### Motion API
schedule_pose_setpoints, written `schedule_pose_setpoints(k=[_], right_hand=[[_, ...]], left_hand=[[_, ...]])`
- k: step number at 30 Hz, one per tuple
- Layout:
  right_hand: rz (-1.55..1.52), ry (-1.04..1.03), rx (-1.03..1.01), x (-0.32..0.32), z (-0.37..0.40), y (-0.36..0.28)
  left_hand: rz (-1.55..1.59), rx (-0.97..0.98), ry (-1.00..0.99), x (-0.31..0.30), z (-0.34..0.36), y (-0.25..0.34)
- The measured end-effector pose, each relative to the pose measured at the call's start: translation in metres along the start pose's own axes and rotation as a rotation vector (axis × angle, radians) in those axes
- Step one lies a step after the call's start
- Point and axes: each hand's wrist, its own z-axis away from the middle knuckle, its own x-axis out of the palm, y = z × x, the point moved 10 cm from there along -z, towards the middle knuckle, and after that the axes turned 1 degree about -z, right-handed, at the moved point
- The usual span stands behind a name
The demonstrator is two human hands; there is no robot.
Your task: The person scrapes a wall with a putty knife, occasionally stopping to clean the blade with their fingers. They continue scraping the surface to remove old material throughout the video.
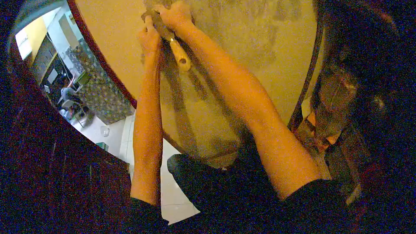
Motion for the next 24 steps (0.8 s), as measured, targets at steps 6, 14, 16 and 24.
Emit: schedule_pose_setpoints(k=[6,14,16,24], right_hand=[[0.251,0.075,0.1,-0.01,-0.003,-0.031],[0.185,-0.002,0.094,-0.012,0.035,-0.012],[0.287,0.01,0.07,-0.004,0.018,-0.017],[0.221,-0.008,0.152,0.001,0.019,-0.028]], left_hand=[[0.167,-0.03,0.023,0.009,-0.034,-0.015],[-0.083,-0.051,0.032,-0.011,0.02,-0.006],[-0.09,-0.013,0.072,-0.013,0.006,-0.001],[0.012,-0.077,0.043,-0.021,0.003,0.002]])
